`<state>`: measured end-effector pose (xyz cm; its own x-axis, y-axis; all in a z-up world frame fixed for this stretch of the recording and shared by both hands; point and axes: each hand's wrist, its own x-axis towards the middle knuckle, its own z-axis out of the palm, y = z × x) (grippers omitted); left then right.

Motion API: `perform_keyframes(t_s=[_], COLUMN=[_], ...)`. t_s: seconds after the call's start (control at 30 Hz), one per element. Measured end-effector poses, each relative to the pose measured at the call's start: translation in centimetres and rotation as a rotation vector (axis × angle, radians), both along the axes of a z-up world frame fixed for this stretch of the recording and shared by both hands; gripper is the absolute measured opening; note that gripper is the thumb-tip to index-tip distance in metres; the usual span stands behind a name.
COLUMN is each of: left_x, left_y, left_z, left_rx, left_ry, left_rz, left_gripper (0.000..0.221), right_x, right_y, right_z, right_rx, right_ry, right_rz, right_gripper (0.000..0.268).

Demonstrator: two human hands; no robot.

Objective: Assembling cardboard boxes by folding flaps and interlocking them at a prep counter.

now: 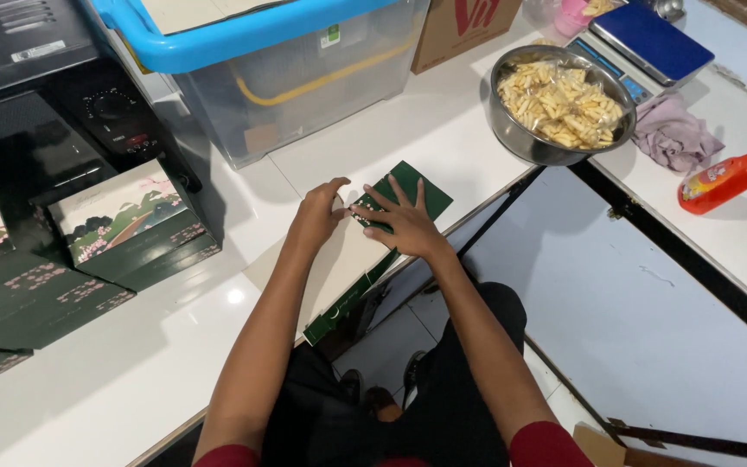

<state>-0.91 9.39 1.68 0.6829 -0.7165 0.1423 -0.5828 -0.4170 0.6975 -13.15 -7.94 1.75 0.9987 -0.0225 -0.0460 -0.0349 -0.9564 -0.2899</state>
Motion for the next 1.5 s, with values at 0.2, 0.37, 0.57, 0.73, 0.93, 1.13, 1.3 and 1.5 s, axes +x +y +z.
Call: perform_keyframes(t_s=[0.2, 0.37, 0.57, 0.73, 0.93, 1.13, 1.3, 1.5], left_x=[-0.3, -2.0, -2.8, -2.6, -3.4, -2.5, -1.7, -0.7], left_y=[-0.1, 1.1, -0.1, -1.5, -1.3, -0.6, 0.7, 0.8], left_z=[1.0, 5.4, 3.9, -0.6, -1.9, -1.1, 0.3, -0.7], left_rx=[0.021, 0.274, 0.690, 0.730, 0.783, 0.839, 0.625, 0.574], left_ry=[0.010, 0.169, 0.029, -0.103, -0.180, -0.215, -0.164, -0.147], left_rz=[0.007, -0.213, -0.385, -0.314, -0.230, -0.272, -0.259, -0.245], left_gripper=[0.043, 0.077, 0.128, 0.121, 0.101, 0.111, 0.113, 0.125], right_x=[0.8, 1.3, 1.2, 1.1, 0.7, 0.2, -0.4, -0.5], right_y=[0.3, 0.7, 0.9, 0.8, 1.1, 1.3, 1.0, 0.6], right_z=[-0.9, -0.6, -0.4, -0.3, 0.4, 1.0, 0.9, 0.6], right_rx=[-0.009, -0.003, 0.041, 0.056, 0.074, -0.042, -0.084, -0.056], right_ry=[-0.016, -0.012, 0.025, 0.023, 0.014, 0.041, 0.028, 0.031], right_rz=[-0.145, -0.238, -0.302, -0.311, -0.292, -0.233, -0.052, 0.060], right_gripper=[0.054, 0.053, 0.050, 0.049, 0.050, 0.072, 0.067, 0.061])
